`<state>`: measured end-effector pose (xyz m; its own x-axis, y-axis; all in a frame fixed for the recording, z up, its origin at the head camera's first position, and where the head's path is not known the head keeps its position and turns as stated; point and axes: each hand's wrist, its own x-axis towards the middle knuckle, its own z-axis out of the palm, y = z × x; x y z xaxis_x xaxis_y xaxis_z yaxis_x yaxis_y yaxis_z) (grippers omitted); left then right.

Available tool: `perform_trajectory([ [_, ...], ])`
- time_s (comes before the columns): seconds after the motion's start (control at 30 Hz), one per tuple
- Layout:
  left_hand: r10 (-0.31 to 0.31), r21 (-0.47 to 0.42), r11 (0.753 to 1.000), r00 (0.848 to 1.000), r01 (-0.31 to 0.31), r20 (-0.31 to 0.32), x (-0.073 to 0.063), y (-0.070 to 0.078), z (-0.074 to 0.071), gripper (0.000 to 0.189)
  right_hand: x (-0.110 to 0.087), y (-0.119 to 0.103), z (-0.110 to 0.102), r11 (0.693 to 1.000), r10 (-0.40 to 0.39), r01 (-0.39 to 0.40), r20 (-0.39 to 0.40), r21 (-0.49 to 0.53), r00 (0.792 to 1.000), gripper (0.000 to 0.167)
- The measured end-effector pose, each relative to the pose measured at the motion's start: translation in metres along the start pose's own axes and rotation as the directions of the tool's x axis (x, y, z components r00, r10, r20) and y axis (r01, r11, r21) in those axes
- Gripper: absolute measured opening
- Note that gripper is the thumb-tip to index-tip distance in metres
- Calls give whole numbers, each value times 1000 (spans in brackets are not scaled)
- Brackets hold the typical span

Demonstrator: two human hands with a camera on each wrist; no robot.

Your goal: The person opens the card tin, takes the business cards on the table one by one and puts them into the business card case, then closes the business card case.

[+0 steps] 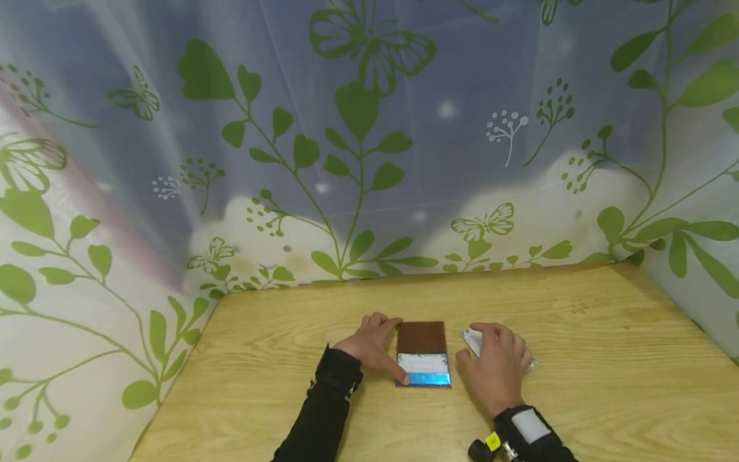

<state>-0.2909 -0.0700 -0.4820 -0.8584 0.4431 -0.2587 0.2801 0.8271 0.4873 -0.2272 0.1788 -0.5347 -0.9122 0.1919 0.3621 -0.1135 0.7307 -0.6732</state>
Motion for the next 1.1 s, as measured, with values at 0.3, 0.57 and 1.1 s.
perform_trajectory([
  [0.3,0,1,1000,1000,0,0,0,0,0,124,0,-1,-3,991,67,-54,103,-123,992,56],
  [0.57,0,2,1000,1000,0,-4,1,-1,0,124,-2,-1,-2,991,-26,29,24,-133,999,35],
  [1.1,5,1,1000,1000,-5,4,5,-3,2,123,2,-2,5,956,-263,288,-272,59,926,18],
])
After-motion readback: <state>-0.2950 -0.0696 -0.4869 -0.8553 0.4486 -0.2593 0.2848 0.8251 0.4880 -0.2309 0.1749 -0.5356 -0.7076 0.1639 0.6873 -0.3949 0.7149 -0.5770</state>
